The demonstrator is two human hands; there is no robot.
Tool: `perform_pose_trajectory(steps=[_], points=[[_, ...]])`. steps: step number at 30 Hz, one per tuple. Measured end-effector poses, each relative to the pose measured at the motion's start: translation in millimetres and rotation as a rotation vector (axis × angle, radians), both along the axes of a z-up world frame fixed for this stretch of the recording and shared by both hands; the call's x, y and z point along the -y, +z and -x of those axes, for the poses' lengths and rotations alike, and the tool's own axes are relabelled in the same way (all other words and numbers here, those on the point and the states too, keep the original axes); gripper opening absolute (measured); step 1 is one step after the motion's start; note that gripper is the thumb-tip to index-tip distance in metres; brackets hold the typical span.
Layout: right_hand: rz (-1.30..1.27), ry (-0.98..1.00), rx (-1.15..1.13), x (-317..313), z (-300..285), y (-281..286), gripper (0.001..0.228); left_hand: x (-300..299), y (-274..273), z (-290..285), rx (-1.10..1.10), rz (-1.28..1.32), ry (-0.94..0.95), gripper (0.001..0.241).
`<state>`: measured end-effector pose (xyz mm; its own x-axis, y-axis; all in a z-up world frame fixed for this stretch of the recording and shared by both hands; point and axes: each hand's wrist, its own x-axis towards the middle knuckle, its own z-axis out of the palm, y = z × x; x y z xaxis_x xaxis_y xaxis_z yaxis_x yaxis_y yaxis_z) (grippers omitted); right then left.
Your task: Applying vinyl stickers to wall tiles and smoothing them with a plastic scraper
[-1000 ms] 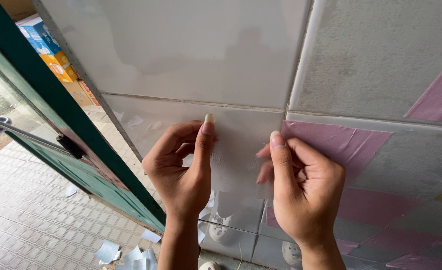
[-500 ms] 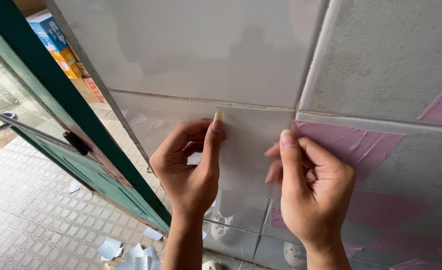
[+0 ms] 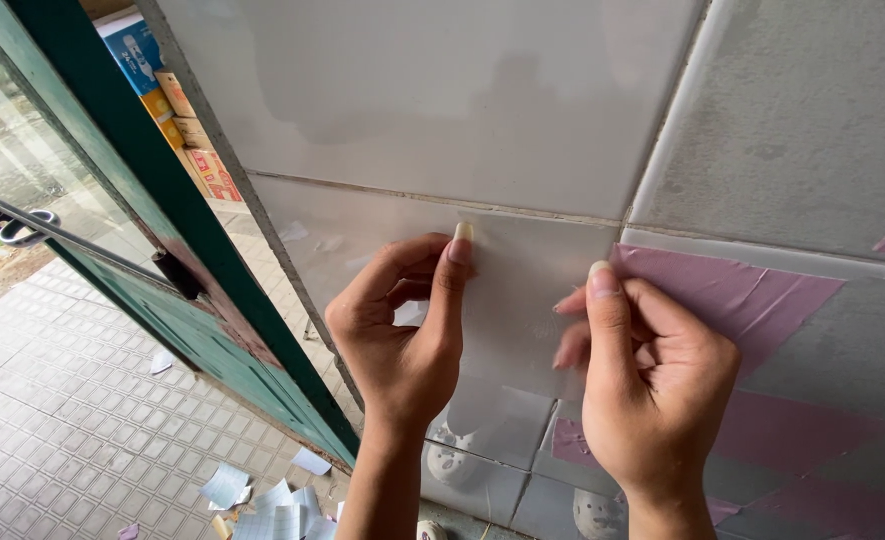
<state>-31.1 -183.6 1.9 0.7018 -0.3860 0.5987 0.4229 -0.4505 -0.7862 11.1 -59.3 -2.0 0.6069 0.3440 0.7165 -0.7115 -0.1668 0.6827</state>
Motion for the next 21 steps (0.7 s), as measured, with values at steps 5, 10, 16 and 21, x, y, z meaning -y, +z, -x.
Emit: perform_pose_trajectory(steps=[5,10,16,21], points=[[-0.004,0.007,-0.004,0.6,0.6,0.1,0.040,-0.3,0.1,0.9,0.034,0.000,-0.005,0.011],[0.015,0.004,-0.005,1.5,1.1,0.9,0.039,-0.8,-1.2,0.4,0.061,0.004,-0.006,0.013],[0.003,0.014,0.014,1.0,0.3,0.2,0.039,1.3,1.2,1.1,0.041,0.006,0.009,0.013],[0.009,0.011,0.014,1.0,-0.1,0.1,0.039,1.7,1.6,0.1,0.027,0.006,0.020,0.012]])
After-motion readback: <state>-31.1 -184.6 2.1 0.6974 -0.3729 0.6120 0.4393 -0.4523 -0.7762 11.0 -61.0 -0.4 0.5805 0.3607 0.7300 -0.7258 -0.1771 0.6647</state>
